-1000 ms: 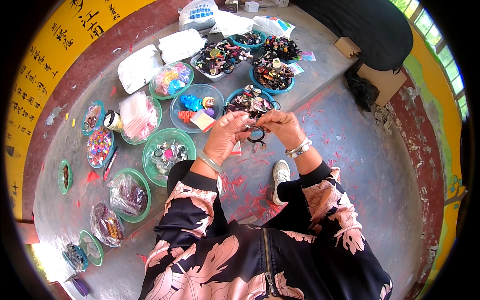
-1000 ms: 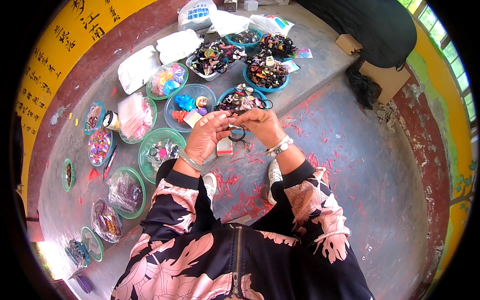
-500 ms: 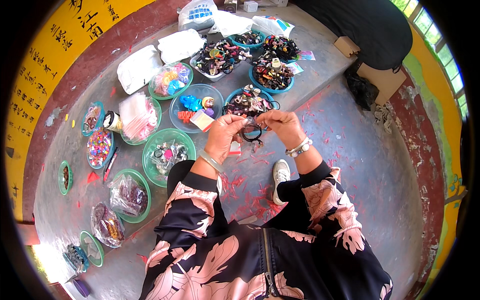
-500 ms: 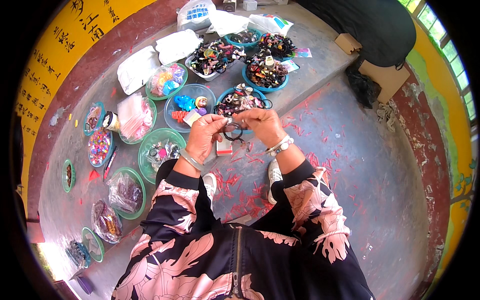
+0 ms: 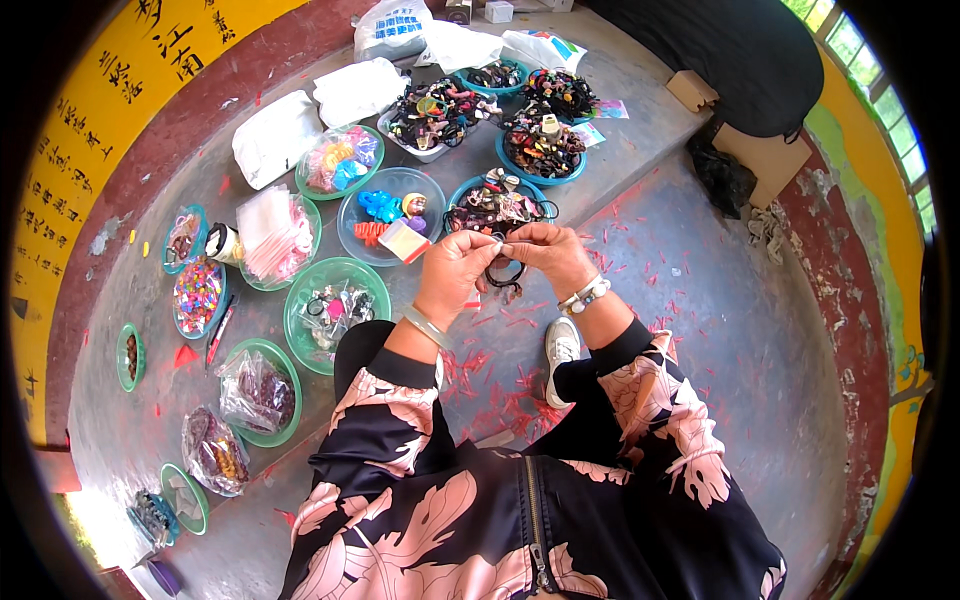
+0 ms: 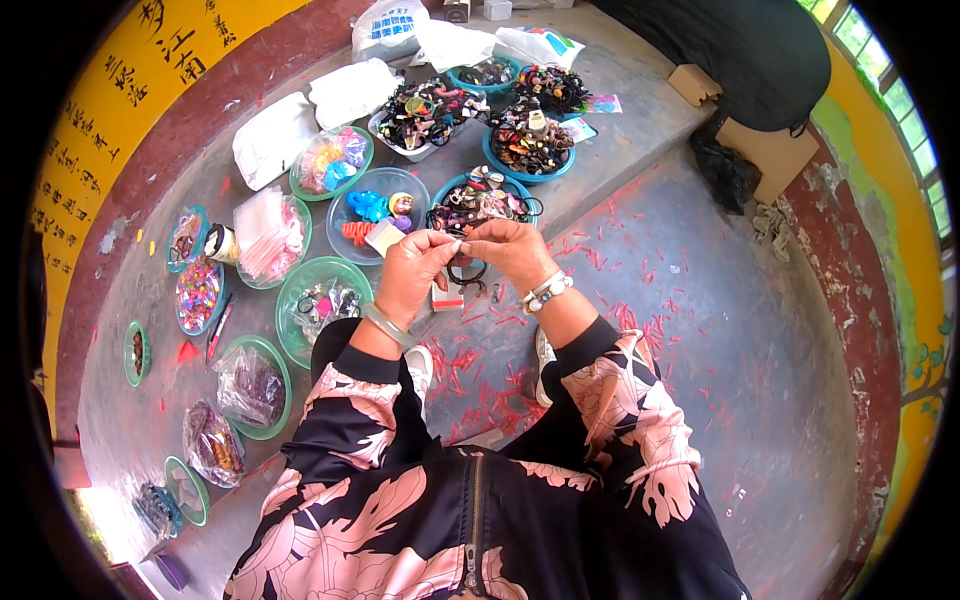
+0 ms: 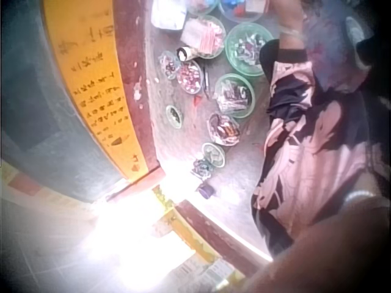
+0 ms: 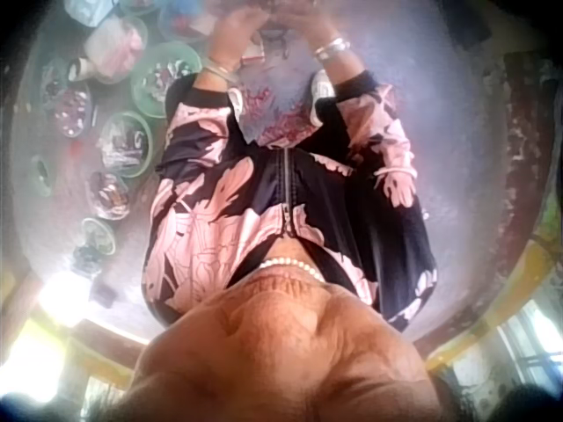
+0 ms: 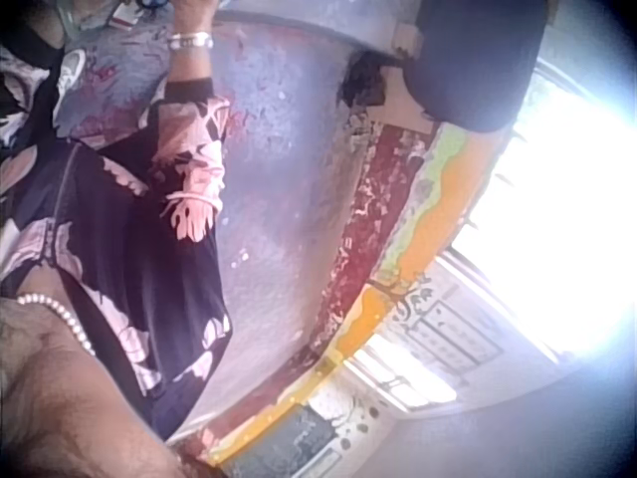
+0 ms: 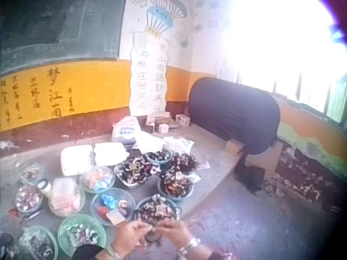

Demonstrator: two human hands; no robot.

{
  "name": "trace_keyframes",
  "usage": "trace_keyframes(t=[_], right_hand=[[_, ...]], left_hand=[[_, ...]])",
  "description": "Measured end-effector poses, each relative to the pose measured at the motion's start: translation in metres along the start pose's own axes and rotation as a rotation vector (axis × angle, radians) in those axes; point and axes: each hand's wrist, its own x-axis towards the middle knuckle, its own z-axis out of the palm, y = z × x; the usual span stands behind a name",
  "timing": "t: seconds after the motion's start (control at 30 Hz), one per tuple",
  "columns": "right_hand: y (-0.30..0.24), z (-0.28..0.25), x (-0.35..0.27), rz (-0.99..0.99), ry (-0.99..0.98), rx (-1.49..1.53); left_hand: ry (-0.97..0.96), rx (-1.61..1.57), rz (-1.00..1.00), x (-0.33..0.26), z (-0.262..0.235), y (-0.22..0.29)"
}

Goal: The person sits on the floor and sorts through various hair accessories, including hair ties and clips, from several bowls. They pick up items, separate them, and place them into small plastic bags or back into the bowls.

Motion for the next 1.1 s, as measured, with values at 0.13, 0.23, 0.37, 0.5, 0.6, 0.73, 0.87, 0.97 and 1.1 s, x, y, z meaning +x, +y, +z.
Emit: trace_keyframes(t=[0.13,0.23,0.37,0.5,0.6,0.73,0.87,0.97,1.1], right_hand=[[-0.001,-0.001,-0.001,-0.01,0.021,0.014],[-0.004,-0.002,-0.002,-0.011,0.022,0.029],[-0.012,-0.004,-0.005,0.02,0.046,0.025],[-0.012,-0.01,-0.005,0.019,0.06,-0.006],[-0.013,-0.012,-0.006,0.004,0.067,-0.006],[-0.014,-0.012,-0.007,-0.003,0.069,0.009],[-0.016,-0.015,-0.008,-0.07,0.073,-0.146],[-0.014,-0.015,-0.009,-0.201,0.035,-0.407],[-0.013,-0.008,-0.012,-0.36,-0.026,-0.591]], left_hand=[[-0.03,0.003,0.0,0.001,-0.001,-0.001],[-0.023,-0.011,-0.002,0.001,-0.001,0.001],[-0.022,-0.02,-0.002,0.001,-0.003,0.002],[-0.036,-0.011,-0.003,-0.001,-0.004,0.009],[-0.04,-0.031,-0.013,-0.001,-0.004,0.011],[-0.027,-0.082,-0.044,-0.001,-0.004,0.013],[0.009,0.036,0.042,-0.002,-0.002,0.018],[0.008,0.391,0.296,0.002,-0.005,0.004],[-0.085,0.634,0.577,0.01,-0.009,-0.008]])
